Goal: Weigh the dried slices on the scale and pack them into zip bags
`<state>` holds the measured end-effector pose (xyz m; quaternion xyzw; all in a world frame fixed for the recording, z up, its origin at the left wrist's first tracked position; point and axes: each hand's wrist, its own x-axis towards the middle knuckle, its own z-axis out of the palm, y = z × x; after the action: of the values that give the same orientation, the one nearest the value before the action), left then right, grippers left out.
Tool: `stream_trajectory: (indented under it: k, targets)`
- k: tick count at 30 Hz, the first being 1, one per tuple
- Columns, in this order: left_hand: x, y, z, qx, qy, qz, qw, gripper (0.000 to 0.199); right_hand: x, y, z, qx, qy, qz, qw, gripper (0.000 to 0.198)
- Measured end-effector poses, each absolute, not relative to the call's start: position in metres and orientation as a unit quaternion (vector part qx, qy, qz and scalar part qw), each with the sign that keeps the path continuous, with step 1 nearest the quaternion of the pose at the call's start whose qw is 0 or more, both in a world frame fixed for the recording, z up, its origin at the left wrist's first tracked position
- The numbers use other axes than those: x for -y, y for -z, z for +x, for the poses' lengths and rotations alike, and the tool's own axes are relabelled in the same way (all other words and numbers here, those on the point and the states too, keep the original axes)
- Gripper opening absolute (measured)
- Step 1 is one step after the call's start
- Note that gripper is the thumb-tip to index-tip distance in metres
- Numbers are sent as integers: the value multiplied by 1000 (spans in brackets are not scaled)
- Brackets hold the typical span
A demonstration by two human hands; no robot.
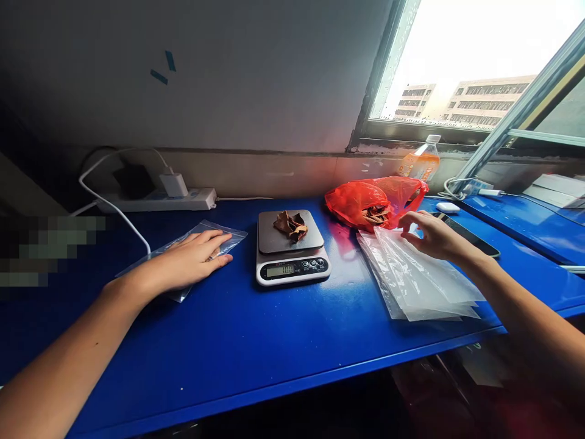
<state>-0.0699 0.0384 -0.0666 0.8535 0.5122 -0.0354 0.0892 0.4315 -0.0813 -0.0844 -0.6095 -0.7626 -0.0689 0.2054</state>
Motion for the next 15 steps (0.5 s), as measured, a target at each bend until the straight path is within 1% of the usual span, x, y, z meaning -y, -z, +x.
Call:
stream_trajectory:
  k: [3, 7, 11, 15]
  targets:
    - [-38, 67, -70, -513, 25, 852, 100, 81, 81, 83, 427, 767, 59, -606, 203, 17]
    - [-37, 66, -69, -517, 28, 849, 103, 78, 79, 85, 427, 772, 45, -601, 201, 21]
    - [-36, 66, -70, -526, 30, 843, 108, 78, 78, 84, 427, 782, 37, -595, 184, 17]
    - [-36, 66, -70, -524, 33, 844, 109, 78, 79, 82, 418, 783, 56, -596, 168, 12]
